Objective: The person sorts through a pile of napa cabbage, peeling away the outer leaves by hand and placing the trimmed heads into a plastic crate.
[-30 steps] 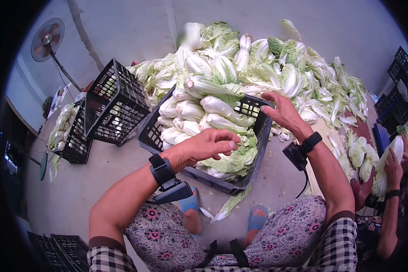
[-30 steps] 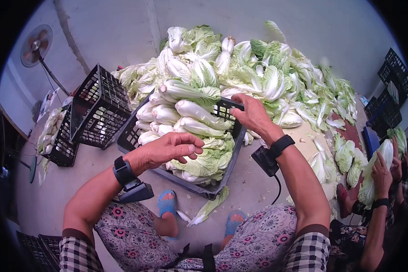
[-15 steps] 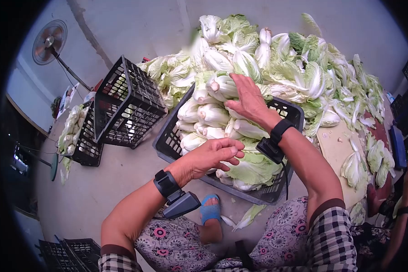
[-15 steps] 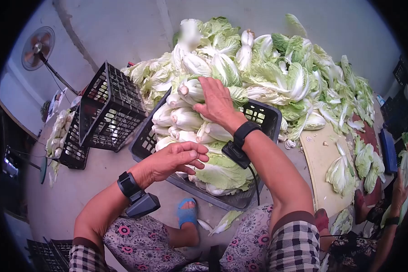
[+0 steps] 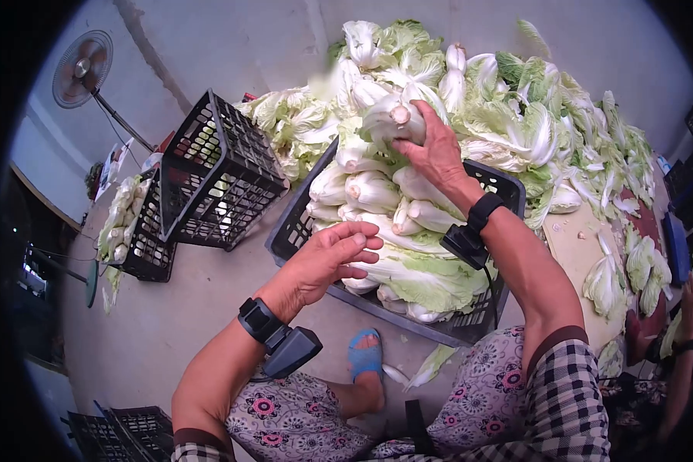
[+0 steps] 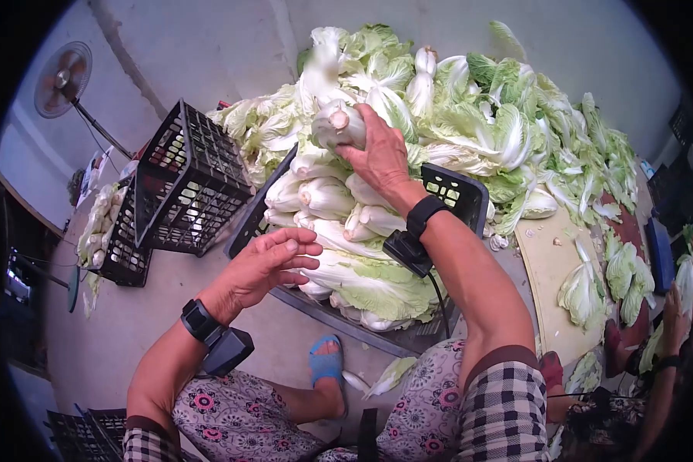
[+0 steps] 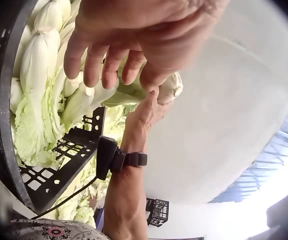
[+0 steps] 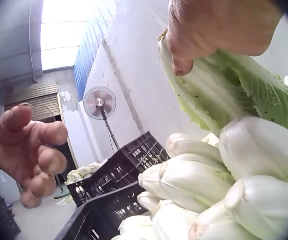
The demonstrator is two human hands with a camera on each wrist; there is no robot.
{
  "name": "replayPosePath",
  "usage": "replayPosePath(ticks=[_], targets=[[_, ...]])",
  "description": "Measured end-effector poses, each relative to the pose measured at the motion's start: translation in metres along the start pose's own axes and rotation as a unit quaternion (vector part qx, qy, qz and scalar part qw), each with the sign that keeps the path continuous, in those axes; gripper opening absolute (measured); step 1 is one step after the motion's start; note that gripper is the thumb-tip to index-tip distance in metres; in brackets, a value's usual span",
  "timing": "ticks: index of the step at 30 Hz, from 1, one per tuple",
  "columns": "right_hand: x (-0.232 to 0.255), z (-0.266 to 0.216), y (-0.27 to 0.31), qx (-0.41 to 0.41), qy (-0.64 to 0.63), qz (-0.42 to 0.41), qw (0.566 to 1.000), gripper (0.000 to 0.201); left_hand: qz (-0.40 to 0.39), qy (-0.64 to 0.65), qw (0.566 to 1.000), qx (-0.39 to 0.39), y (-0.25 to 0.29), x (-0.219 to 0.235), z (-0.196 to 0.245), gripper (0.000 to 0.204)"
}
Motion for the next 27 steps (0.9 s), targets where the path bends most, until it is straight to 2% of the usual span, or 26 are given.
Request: replayPosePath(ticks=[2, 3, 7, 8, 10, 14, 16, 19, 22, 23, 27], targets=[[0.027, -0.011, -0.007, -0.007, -0.072, 0.038, 0.997, 0.076, 0.058, -0.011, 0.997, -0.045, -0.001, -0.003, 0.004, 0.042], [0.044, -0.018, -0.007, 0.017, -0.092, 0.041, 0.995, 0.082, 0.095, -0.020, 0.992, -0.074, -0.003, -0.002, 0.005, 0.042], [0.106, -0.042, 0.012, 0.003, -0.152, 0.042, 0.987, 0.082, 0.190, -0.062, 0.946, -0.254, -0.002, -0.006, 0.021, 0.046], [0.117, -0.046, 0.018, -0.021, -0.166, 0.027, 0.985, 0.081, 0.180, -0.058, 0.941, -0.281, -0.003, -0.008, 0.024, 0.052], [0.136, -0.058, 0.031, -0.071, -0.195, -0.007, 0.978, 0.079, 0.149, -0.067, 0.947, -0.278, 0.002, -0.026, 0.035, 0.059], [0.159, -0.089, 0.064, -0.086, -0.211, -0.101, 0.968, 0.078, 0.093, -0.199, 0.907, -0.359, 0.013, -0.076, 0.046, 0.077], [0.169, -0.103, 0.076, -0.088, -0.211, -0.134, 0.964, 0.079, -0.002, -0.137, 0.922, -0.361, 0.025, -0.103, 0.050, 0.080], [0.192, -0.112, 0.090, -0.103, -0.226, -0.152, 0.957, 0.087, -0.005, -0.073, 0.952, -0.298, 0.029, -0.122, 0.048, 0.076], [0.209, -0.112, 0.098, -0.022, -0.129, -0.134, 0.982, 0.092, 0.010, -0.054, 0.960, -0.276, 0.024, -0.137, 0.044, 0.071], [0.214, -0.114, 0.104, 0.046, -0.037, -0.157, 0.986, 0.097, 0.006, -0.044, 0.962, -0.271, 0.021, -0.139, 0.042, 0.071], [0.202, -0.105, 0.111, 0.084, 0.004, -0.146, 0.986, 0.097, 0.005, -0.034, 0.965, -0.260, 0.016, -0.139, 0.042, 0.073]])
Point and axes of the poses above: each hand's wrist, its own y-axis away from the middle knuckle, its own x-axis out of the back of the hand, z = x × y, the point moved 2 cm from there along -y, towards the middle knuckle, and after that the axes turned 4 degrees about z, right-handed, at the moved point
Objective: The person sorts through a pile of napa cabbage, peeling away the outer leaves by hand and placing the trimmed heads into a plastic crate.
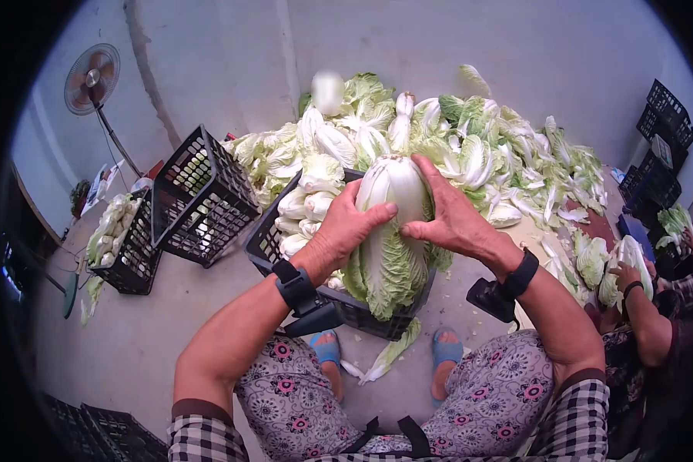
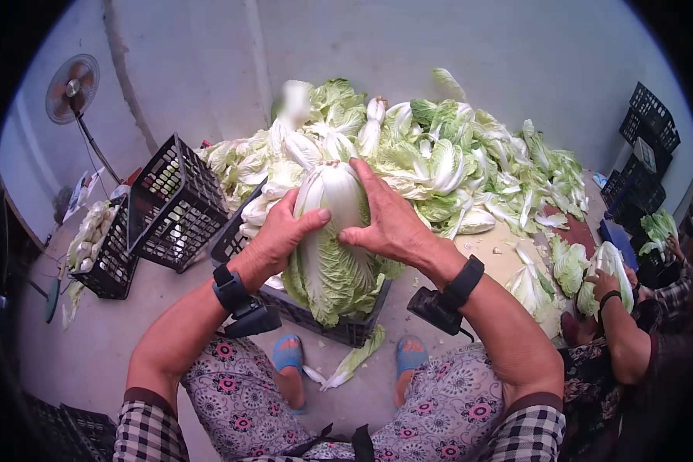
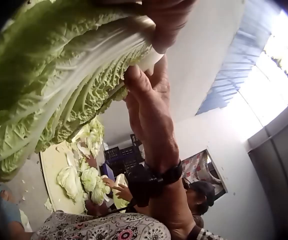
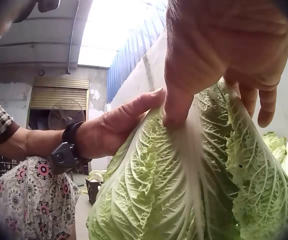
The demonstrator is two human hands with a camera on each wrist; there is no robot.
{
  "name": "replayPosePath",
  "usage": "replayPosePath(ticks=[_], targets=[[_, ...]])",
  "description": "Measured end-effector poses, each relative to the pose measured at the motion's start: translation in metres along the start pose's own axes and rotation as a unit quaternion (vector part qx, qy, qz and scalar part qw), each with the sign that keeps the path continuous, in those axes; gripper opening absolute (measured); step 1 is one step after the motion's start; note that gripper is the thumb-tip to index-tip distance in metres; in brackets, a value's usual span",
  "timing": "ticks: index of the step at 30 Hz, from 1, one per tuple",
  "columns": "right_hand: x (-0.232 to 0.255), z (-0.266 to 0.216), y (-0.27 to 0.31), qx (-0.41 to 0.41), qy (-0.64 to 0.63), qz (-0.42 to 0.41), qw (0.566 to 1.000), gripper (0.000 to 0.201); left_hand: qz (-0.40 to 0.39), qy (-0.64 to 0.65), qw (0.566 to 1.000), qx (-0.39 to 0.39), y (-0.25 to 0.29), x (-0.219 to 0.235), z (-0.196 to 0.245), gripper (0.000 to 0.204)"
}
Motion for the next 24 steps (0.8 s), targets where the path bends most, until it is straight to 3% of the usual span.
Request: replayPosePath(ticks=[7, 16, 22, 24], targets=[[0.000, 0.024, -0.006, -0.041, -0.082, -0.050, 0.995, 0.084, 0.010, -0.054, 0.998, 0.020, -0.008, 0.003, -0.010, 0.071], [-0.008, 0.046, -0.001, -0.074, -0.105, -0.069, 0.989, 0.086, -0.121, 0.004, 0.988, 0.098, -0.018, 0.003, -0.019, 0.066], [-0.006, 0.039, -0.002, -0.122, -0.098, -0.057, 0.986, 0.090, -0.148, 0.041, 0.981, 0.121, -0.021, 0.007, -0.017, 0.072], [-0.007, 0.040, -0.004, -0.124, -0.105, -0.031, 0.986, 0.088, -0.080, -0.005, 0.994, 0.071, -0.021, 0.006, -0.020, 0.076]])
Point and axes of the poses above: each hand's wrist, its own y-axis away from the middle knuckle, its own x-axis out of the back of the hand, z = x × y, the point moved 2 cm from there along -y, towards the middle knuckle, and after that the axes turned 4 degrees about z, right-handed, at the moved point
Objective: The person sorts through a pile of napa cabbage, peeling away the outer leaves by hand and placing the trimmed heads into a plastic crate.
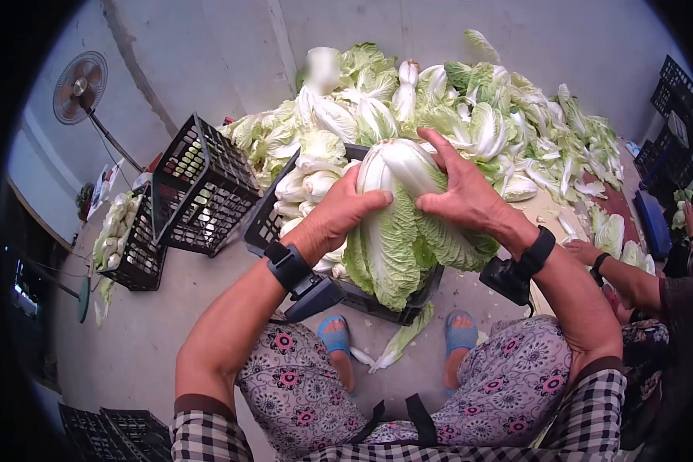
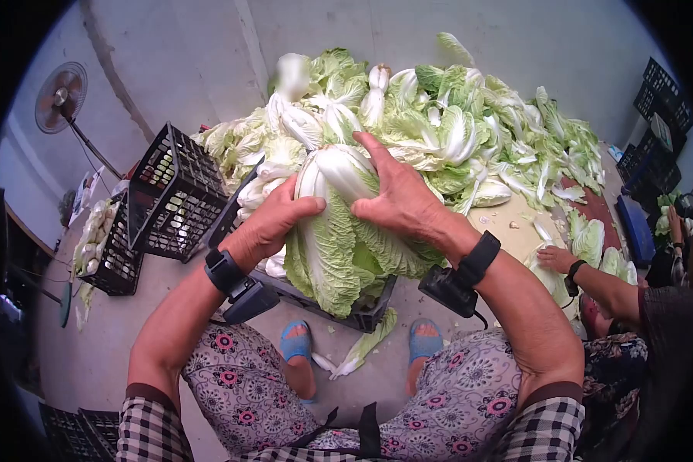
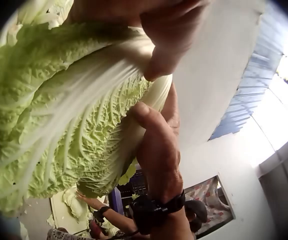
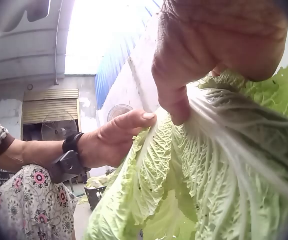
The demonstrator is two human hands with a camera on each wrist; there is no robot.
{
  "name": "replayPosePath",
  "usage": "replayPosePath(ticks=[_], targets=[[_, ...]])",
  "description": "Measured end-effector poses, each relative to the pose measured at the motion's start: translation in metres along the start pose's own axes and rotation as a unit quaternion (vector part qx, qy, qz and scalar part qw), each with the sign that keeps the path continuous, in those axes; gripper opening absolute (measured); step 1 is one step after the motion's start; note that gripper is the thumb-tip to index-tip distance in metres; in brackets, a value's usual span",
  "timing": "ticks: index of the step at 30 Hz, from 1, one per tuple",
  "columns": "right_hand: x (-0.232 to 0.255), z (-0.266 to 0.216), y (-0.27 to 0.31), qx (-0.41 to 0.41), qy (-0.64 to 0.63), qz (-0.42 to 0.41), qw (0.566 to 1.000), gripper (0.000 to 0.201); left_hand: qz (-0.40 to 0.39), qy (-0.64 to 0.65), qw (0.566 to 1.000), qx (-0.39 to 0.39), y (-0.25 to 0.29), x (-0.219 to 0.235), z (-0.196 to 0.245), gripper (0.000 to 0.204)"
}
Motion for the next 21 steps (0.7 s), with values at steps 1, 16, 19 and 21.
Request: replayPosePath(ticks=[1, 16, 19, 21], targets=[[0.000, 0.002, -0.001, 0.009, -0.010, 0.022, 1.000, 0.087, 0.036, -0.023, 0.999, -0.023, 0.000, -0.001, -0.001, 0.079], [-0.007, 0.007, -0.005, 0.005, 0.037, 0.046, 0.998, 0.080, -0.008, -0.185, 0.981, -0.058, -0.001, -0.002, 0.005, 0.080], [-0.007, 0.008, -0.004, 0.006, 0.023, 0.043, 0.999, 0.078, -0.028, -0.099, 0.994, -0.028, -0.002, 0.000, 0.001, 0.080], [-0.006, 0.010, -0.004, 0.004, -0.002, 0.053, 0.999, 0.076, -0.033, -0.046, 0.998, -0.035, -0.004, 0.001, -0.001, 0.080]])
Point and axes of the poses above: each hand's wrist, its own y-axis away from the middle knuckle, its own x-axis out of the back of the hand, z = x × y, the point moved 2 cm from there along -y, towards the middle knuckle, and after that the axes turned 4 degrees about z, right-handed, at the moved point
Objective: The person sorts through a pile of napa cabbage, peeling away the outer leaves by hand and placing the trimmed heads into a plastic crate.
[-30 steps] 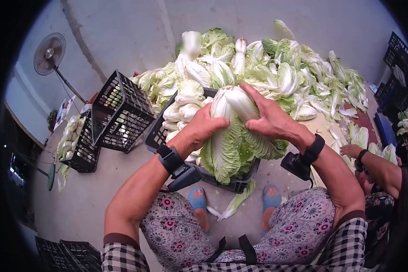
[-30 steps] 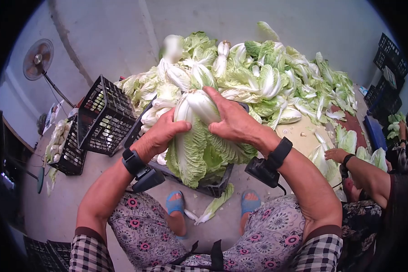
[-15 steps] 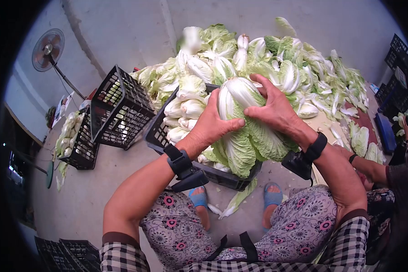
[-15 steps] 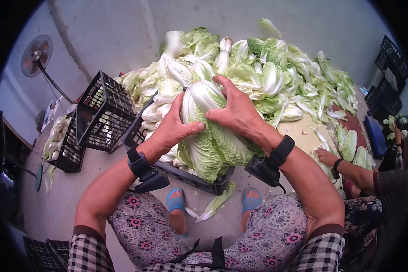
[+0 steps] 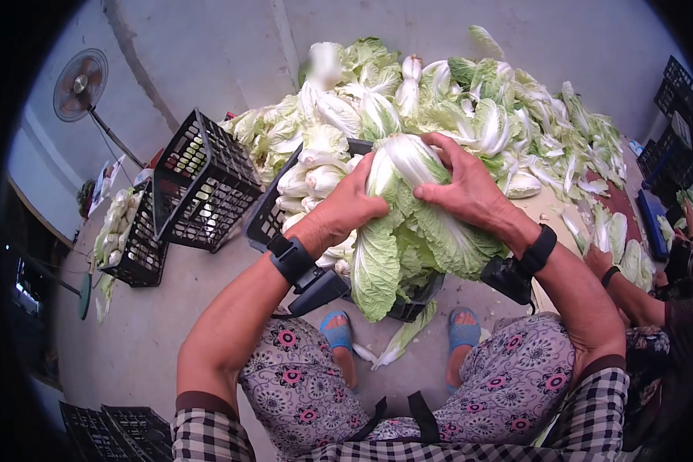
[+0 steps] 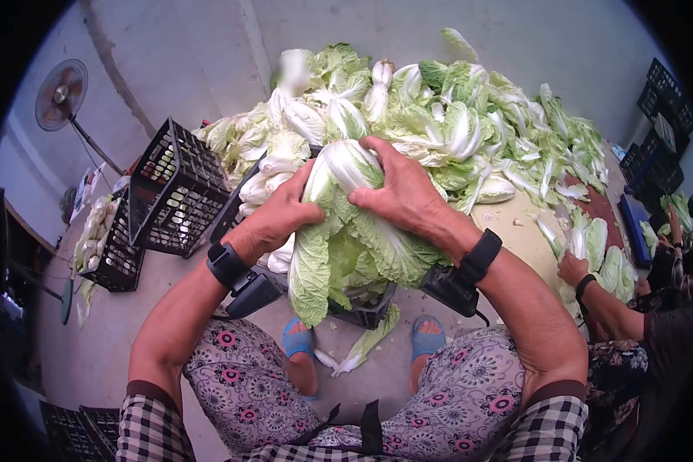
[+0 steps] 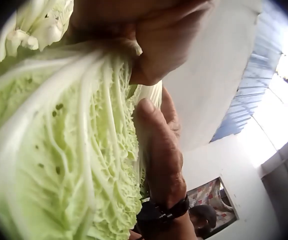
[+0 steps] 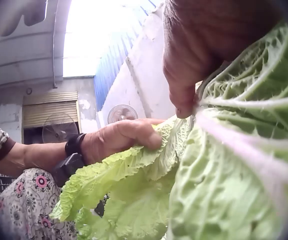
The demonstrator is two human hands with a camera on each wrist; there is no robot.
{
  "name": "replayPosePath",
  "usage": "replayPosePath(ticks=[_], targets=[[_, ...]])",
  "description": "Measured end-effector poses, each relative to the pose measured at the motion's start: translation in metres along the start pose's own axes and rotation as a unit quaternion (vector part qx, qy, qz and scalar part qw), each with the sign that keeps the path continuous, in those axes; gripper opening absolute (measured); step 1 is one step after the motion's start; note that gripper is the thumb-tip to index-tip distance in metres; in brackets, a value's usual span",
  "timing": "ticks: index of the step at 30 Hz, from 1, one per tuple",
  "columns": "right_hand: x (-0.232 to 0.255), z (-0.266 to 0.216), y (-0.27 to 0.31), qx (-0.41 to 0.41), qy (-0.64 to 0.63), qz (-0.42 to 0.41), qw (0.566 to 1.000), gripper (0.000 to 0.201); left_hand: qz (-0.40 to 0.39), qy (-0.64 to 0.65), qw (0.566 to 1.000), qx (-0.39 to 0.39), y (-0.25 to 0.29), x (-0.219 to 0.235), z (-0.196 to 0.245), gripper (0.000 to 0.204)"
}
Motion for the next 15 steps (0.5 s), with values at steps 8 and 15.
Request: replayPosePath(ticks=[8, 15], targets=[[0.014, -0.017, 0.002, -0.049, -0.225, -0.063, 0.971, 0.077, -0.078, 0.143, 0.986, 0.041, 0.002, 0.001, 0.007, 0.080], [0.013, 0.009, 0.003, -0.036, -0.143, -0.099, 0.984, 0.112, 0.077, 0.176, 0.981, -0.025, -0.012, -0.007, 0.005, 0.068]])
Point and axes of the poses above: each hand's wrist, its own y-axis away from the middle knuckle, its own x-axis out of the back of the hand, z = x × y, the point moved 2 cm from there along -y, towards the middle knuckle, and after that the axes turned 4 degrees about z, right-handed, at the moved point
